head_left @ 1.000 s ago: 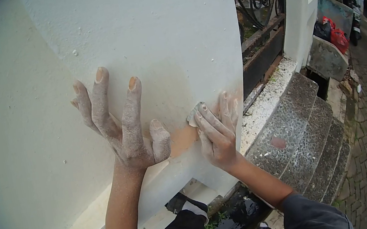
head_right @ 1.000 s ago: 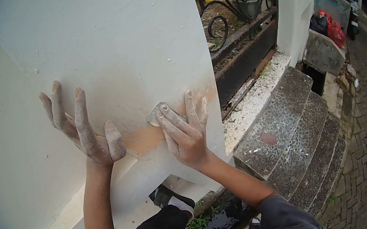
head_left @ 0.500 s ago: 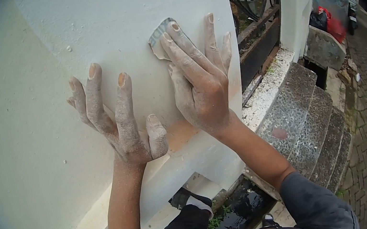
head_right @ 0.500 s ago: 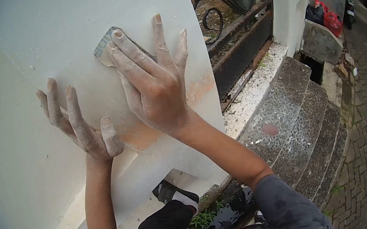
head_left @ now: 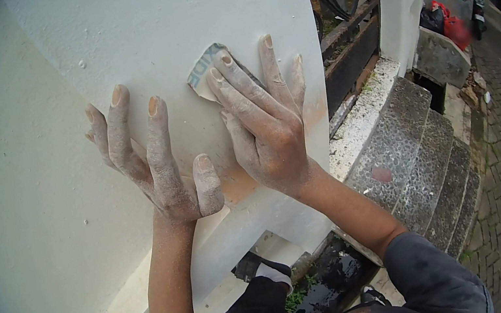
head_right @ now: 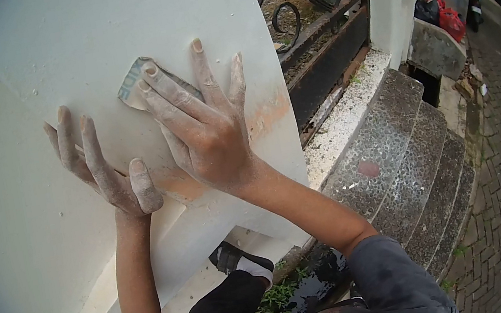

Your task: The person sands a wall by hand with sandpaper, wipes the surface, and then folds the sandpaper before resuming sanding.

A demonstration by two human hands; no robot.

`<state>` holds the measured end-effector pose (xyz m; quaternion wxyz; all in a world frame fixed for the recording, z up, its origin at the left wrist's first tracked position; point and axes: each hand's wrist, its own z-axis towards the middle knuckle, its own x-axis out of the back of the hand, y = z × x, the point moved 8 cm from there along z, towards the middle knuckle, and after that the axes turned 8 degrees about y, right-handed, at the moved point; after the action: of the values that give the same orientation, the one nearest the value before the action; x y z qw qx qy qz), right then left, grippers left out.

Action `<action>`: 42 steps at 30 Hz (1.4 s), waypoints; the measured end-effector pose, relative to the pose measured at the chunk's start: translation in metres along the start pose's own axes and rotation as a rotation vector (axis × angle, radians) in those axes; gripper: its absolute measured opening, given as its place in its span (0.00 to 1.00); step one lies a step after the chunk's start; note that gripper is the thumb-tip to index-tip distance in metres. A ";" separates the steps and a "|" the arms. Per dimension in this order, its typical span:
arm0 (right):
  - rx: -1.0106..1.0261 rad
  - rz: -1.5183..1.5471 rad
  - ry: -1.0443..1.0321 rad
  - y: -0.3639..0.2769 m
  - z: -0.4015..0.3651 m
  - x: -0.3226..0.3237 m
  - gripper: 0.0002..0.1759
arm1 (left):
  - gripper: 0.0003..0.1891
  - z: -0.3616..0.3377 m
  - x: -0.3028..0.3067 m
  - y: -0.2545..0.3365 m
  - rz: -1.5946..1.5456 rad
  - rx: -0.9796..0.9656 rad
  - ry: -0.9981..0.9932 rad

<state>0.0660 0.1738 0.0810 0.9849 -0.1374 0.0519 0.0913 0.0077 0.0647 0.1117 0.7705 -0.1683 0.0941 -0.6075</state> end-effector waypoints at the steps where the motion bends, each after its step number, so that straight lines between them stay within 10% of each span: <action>1: -0.046 -0.013 -0.056 0.008 -0.034 0.003 0.16 | 0.29 0.001 0.000 0.000 0.020 -0.016 -0.003; 4: -0.251 -0.091 -0.230 0.021 -0.132 0.015 0.15 | 0.29 0.002 0.000 0.002 0.037 -0.028 -0.019; 11: 0.015 -0.058 0.009 -0.010 0.010 0.005 0.18 | 0.28 0.003 0.000 0.002 0.027 -0.023 0.002; 17: -0.140 -0.025 -0.144 0.015 -0.113 0.011 0.18 | 0.26 0.006 0.001 0.005 0.092 -0.045 -0.033; 23: 0.029 0.016 0.009 -0.009 0.004 -0.001 0.18 | 0.23 0.012 0.002 -0.008 0.125 -0.124 -0.139; 27: -0.101 -0.027 -0.171 0.007 -0.100 0.007 0.17 | 0.21 0.016 0.010 -0.012 0.170 -0.125 -0.066; 35: 0.050 0.017 0.059 -0.011 0.010 -0.003 0.18 | 0.32 0.014 0.007 -0.014 0.048 -0.021 0.002; 42: -0.061 -0.049 -0.113 0.012 -0.090 0.008 0.15 | 0.31 0.011 0.004 -0.008 0.022 -0.040 0.007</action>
<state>0.0642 0.1615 -0.0093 0.9836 -0.1630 -0.0098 0.0764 0.0057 0.0607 0.1255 0.7733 -0.1806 0.1105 -0.5976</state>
